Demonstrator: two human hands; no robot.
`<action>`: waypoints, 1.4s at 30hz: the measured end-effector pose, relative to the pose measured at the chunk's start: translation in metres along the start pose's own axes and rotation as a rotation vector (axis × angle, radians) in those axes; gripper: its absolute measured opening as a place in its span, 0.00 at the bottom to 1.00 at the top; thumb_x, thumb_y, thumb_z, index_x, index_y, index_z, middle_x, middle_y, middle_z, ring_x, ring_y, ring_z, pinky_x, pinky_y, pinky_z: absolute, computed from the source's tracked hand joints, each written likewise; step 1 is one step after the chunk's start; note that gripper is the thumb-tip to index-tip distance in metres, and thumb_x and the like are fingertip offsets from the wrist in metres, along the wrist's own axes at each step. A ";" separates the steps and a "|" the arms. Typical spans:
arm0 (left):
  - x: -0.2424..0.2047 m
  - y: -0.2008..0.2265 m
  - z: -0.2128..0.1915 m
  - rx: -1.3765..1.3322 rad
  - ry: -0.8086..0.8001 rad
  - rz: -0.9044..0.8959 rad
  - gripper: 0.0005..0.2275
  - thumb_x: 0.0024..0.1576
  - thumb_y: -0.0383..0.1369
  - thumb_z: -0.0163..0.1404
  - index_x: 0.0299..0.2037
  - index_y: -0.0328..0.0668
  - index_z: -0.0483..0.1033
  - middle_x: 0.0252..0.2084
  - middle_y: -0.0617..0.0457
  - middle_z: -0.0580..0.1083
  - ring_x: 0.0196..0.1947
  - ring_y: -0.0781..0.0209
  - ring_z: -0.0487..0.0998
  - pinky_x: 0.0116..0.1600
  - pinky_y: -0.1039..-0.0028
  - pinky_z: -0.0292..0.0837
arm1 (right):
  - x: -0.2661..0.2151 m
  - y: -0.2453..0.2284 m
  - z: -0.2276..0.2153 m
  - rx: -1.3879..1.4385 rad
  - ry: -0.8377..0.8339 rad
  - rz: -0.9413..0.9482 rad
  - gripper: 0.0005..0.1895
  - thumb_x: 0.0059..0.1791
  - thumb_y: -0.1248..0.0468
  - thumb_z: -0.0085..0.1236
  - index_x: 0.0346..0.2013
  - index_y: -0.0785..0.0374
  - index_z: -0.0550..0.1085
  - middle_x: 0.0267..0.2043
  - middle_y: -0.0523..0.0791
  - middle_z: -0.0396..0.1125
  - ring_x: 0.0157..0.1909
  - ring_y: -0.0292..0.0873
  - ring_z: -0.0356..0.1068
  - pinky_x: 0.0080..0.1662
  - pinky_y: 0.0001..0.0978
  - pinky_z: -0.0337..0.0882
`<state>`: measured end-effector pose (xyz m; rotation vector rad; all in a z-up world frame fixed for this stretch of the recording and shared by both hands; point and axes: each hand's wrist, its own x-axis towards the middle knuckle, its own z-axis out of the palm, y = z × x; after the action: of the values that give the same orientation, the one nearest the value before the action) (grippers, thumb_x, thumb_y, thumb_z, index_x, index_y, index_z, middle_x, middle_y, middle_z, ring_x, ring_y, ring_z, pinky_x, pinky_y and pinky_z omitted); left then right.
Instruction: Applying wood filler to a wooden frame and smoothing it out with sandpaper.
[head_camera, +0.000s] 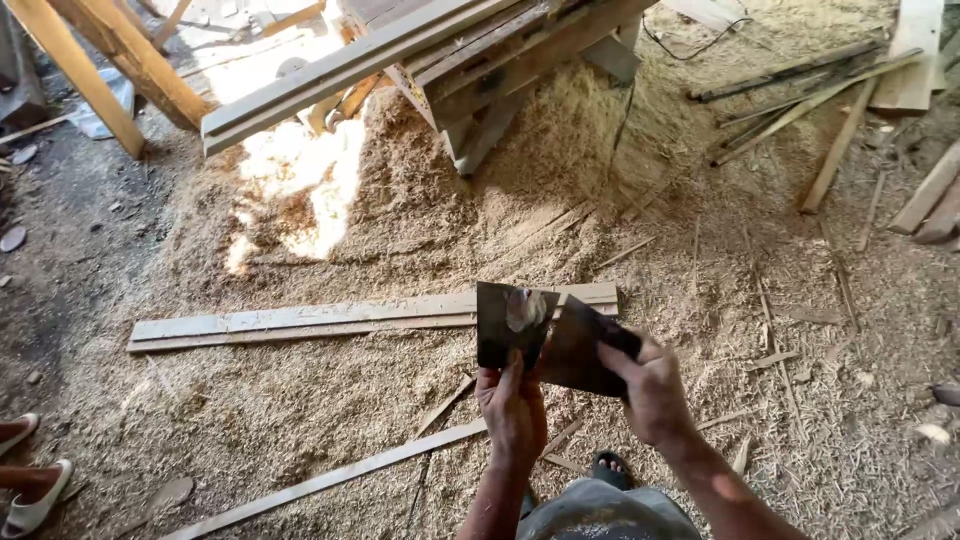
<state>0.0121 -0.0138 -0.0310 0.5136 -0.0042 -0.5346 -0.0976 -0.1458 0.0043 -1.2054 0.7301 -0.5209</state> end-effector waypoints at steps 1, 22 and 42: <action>-0.002 -0.004 -0.008 0.024 0.003 0.007 0.10 0.61 0.22 0.50 0.51 0.38 0.78 0.46 0.50 0.80 0.45 0.61 0.81 0.50 0.70 0.77 | 0.001 0.010 0.007 0.146 -0.049 0.023 0.13 0.50 0.66 0.58 0.45 0.74 0.74 0.39 0.54 0.76 0.40 0.46 0.78 0.43 0.36 0.81; -0.001 0.048 -0.011 0.263 -0.270 -0.598 0.13 0.63 0.26 0.48 0.56 0.29 0.71 0.49 0.41 0.78 0.47 0.49 0.83 0.53 0.52 0.83 | 0.011 -0.048 -0.002 -0.434 -0.086 -0.120 0.10 0.49 0.64 0.58 0.42 0.68 0.79 0.35 0.52 0.79 0.33 0.42 0.81 0.33 0.34 0.83; -0.009 0.017 -0.007 0.056 -0.125 -0.273 0.20 0.60 0.23 0.51 0.64 0.41 0.66 0.57 0.43 0.74 0.51 0.51 0.81 0.49 0.59 0.85 | 0.050 0.043 -0.007 -0.684 -0.146 -1.105 0.20 0.56 0.75 0.47 0.55 0.50 0.77 0.63 0.43 0.71 0.70 0.46 0.66 0.72 0.45 0.65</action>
<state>0.0137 0.0066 -0.0279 0.5382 -0.0692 -0.8347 -0.0697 -0.1737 -0.0490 -2.2583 0.0198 -1.1130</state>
